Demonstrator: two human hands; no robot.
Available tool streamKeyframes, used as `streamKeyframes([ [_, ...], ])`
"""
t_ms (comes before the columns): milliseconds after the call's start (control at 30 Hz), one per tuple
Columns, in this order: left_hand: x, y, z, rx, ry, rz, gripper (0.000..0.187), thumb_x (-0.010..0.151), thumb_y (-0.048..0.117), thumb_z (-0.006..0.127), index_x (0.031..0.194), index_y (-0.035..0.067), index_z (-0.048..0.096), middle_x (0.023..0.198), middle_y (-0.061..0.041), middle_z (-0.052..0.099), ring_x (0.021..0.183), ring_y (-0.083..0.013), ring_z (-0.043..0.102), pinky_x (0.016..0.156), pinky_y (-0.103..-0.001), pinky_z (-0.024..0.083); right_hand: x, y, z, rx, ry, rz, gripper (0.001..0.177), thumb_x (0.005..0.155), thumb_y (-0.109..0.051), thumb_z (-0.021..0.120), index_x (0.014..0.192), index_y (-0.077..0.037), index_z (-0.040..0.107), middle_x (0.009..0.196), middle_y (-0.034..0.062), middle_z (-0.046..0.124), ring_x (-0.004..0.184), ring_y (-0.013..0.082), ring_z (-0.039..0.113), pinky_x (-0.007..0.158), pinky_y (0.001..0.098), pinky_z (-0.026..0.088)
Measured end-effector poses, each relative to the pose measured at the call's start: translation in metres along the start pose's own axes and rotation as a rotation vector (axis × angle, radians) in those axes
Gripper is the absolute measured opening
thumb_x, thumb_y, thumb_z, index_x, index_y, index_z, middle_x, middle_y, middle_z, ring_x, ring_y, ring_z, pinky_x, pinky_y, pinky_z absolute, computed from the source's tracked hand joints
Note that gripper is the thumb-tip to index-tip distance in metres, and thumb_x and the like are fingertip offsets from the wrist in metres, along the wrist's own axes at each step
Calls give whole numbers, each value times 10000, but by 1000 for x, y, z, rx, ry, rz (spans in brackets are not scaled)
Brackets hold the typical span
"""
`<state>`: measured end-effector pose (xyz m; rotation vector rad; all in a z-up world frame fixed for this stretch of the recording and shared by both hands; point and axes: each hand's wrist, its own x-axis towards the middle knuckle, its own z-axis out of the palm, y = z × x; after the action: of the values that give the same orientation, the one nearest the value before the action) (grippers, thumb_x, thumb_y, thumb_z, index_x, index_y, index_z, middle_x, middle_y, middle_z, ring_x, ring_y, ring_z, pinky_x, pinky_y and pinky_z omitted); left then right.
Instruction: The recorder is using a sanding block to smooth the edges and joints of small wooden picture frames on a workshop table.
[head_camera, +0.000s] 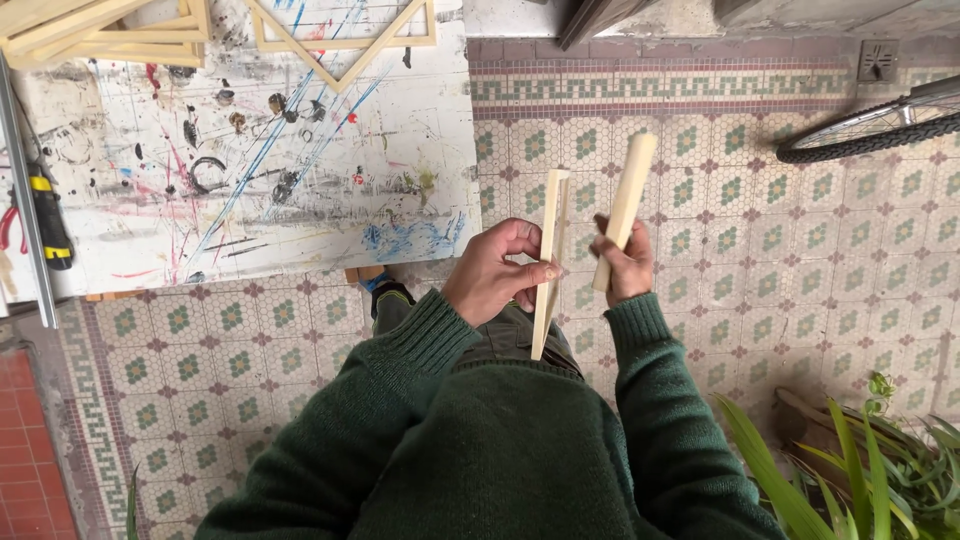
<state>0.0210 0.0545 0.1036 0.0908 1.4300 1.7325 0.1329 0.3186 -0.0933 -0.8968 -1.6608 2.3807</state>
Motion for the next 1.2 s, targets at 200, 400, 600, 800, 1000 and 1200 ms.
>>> streamKeyframes([
  [200, 2, 3, -4, 161, -131, -19, 291, 892, 92, 727, 1125, -42, 618, 947, -160, 757, 526, -126, 677, 406, -254, 564, -26, -122, 82, -13, -379, -262, 740, 806, 57, 652, 1501, -106, 455, 1578, 137, 519, 1509, 258, 493, 1303, 483, 366],
  [400, -2, -2, -1, 68, -277, -138, 301, 922, 99, 714, 1159, -74, 647, 940, -159, 754, 605, -132, 685, 481, -286, 595, -17, -180, 82, -313, -924, -167, 746, 780, 12, 792, 1444, -59, 459, 1359, 151, 639, 1204, 270, 674, 1078, 501, 573],
  [600, -5, -26, -14, -93, -358, -87, 438, 1048, 339, 499, 1241, -27, 643, 1150, -137, 772, 883, -190, 779, 838, -382, 669, 0, -171, 67, -512, -738, -340, 702, 804, 64, 763, 1429, -34, 459, 1195, 117, 632, 919, 220, 680, 821, 390, 679],
  [800, -28, -51, 0, 522, -623, 262, 542, 989, 251, 692, 1403, -55, 521, 1358, -273, 597, 1207, -298, 597, 959, -466, 491, -3, -157, 45, -15, -222, -226, 666, 901, 89, 637, 1515, -63, 428, 885, 60, 659, 773, 204, 671, 757, 387, 633],
  [1000, -36, -81, -12, 609, -120, 22, 240, 1024, 217, 679, 1177, 32, 685, 994, -147, 731, 799, -216, 674, 717, -373, 611, 32, -73, -40, 134, 27, -188, 406, 1041, 104, 630, 1397, -11, 471, 1015, 114, 646, 848, 225, 676, 790, 411, 618],
  [1200, 5, -81, -92, 853, 389, 270, 255, 1013, 122, 597, 1251, 88, 684, 1005, -106, 761, 698, -263, 688, 603, -433, 564, -24, -47, 11, -113, -80, 107, 416, 933, 62, 654, 1310, -40, 513, 1087, 150, 686, 922, 255, 730, 692, 411, 652],
])
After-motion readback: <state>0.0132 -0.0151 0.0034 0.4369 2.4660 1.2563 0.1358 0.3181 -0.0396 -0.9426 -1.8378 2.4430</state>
